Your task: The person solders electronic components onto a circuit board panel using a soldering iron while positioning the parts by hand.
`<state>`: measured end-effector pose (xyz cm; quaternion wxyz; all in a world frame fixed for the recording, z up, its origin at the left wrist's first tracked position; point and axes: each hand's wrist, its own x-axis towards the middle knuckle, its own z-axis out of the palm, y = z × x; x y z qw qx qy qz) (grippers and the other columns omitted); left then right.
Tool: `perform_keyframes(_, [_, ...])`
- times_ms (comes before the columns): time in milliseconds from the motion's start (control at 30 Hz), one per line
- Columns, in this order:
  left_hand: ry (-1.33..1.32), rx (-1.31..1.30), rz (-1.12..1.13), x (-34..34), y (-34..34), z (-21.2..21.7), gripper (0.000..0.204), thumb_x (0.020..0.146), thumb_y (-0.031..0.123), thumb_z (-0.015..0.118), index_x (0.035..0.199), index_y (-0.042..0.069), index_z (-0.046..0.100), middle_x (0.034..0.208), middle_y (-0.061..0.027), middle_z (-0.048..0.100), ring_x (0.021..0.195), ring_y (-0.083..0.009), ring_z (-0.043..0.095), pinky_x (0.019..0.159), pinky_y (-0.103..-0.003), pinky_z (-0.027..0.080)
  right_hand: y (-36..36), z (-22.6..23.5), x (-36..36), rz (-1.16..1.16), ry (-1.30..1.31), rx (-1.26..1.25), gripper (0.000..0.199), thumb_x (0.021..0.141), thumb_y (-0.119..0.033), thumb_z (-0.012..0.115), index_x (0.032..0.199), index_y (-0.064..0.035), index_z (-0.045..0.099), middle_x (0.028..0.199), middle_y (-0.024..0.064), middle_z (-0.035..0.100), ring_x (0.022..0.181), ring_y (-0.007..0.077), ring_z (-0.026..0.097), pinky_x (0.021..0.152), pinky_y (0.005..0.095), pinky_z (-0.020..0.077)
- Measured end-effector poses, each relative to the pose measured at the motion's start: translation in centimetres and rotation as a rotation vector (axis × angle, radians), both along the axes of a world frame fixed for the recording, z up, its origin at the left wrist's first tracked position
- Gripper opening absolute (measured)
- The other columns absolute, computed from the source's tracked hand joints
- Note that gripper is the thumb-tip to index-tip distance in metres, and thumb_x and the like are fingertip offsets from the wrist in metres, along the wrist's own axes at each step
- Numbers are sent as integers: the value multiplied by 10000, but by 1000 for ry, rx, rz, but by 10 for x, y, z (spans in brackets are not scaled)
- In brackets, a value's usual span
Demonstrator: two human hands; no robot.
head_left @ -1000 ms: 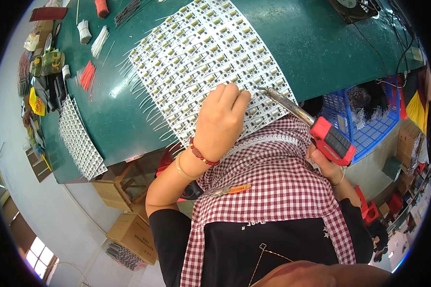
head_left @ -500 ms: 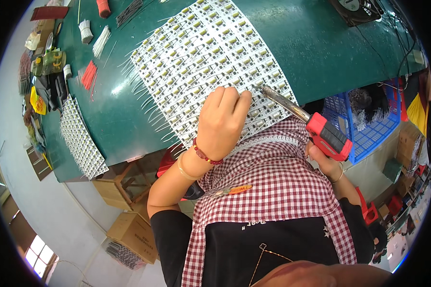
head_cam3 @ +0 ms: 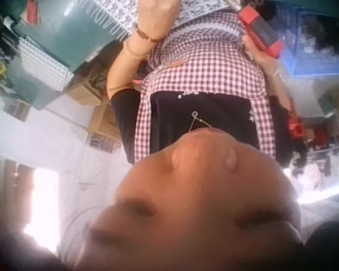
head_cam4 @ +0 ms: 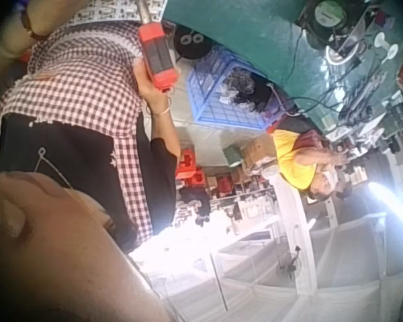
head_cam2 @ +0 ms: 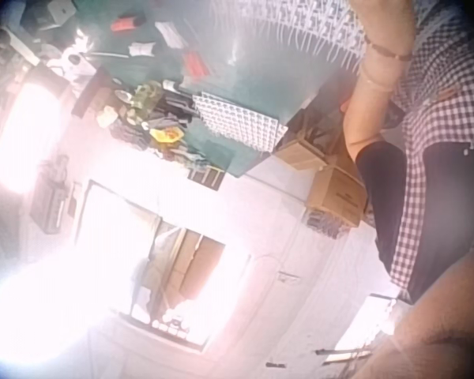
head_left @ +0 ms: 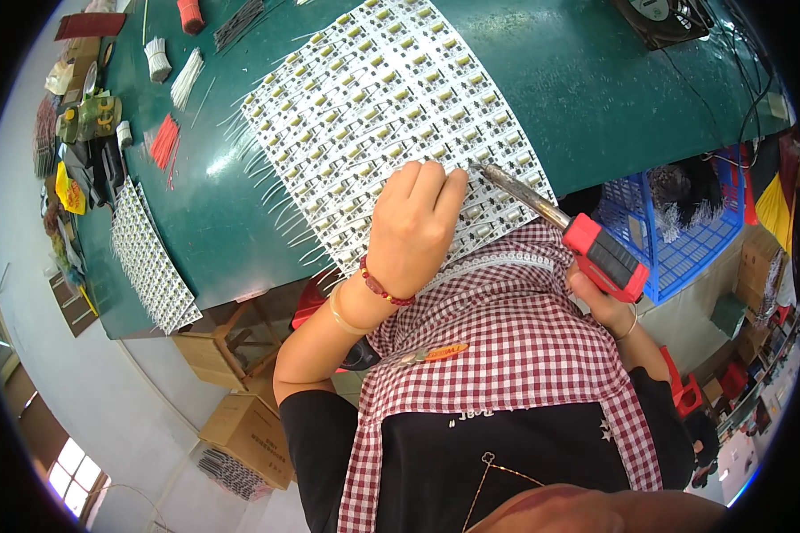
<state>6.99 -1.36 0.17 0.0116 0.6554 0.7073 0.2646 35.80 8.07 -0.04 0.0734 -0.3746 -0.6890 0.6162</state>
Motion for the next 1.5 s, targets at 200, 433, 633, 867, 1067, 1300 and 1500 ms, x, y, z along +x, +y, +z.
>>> perform_keyframes(200, [-24,63,23,0,3,1,224,676,-57,634,889,8,659,711,-71,438,661,-220,483,576,-334,427,-7,-3,11,-118,90,-124,224,837,-79,693,1045,-15,640,917,44,632,797,154,603,701,317,486])
perform_keyframes(433, [-5,44,30,1,3,2,224,675,-55,632,888,9,659,704,-71,439,659,-217,484,578,-334,428,-2,2,7,-88,102,-131,219,849,-73,687,1055,-18,638,937,36,628,827,138,590,711,314,482])
perform_keyframes(633, [-22,47,22,1,2,1,233,674,-59,630,894,9,658,707,-73,440,661,-219,485,582,-334,429,1,3,-1,-11,-20,-38,238,786,-60,711,1008,-11,642,890,72,605,767,184,589,679,316,470])
perform_keyframes(867, [-27,46,21,1,3,1,224,681,-56,620,892,10,655,714,-76,436,668,-225,486,596,-336,432,-3,-7,9,-52,49,-27,185,819,-49,684,994,-8,641,872,61,612,748,167,584,652,312,465])
perform_keyframes(1067, [3,48,24,2,3,1,216,691,-35,620,896,22,657,713,-69,435,666,-216,487,598,-330,426,0,-10,9,-120,231,-201,164,878,-75,651,1018,8,629,803,20,597,710,110,552,633,281,452])
perform_keyframes(1300, [154,-6,45,3,2,11,196,703,8,626,890,52,664,704,-47,438,660,-201,497,610,-329,409,-1,-3,2,-112,209,-122,194,881,-80,651,1054,1,614,827,16,590,747,109,550,670,286,450])
perform_keyframes(1500, [9,26,26,-8,-2,26,207,678,-13,651,875,48,664,709,-52,474,672,-214,517,608,-340,416,0,-1,3,-101,198,-170,207,880,-72,651,1070,3,619,865,20,603,777,117,561,695,292,456])
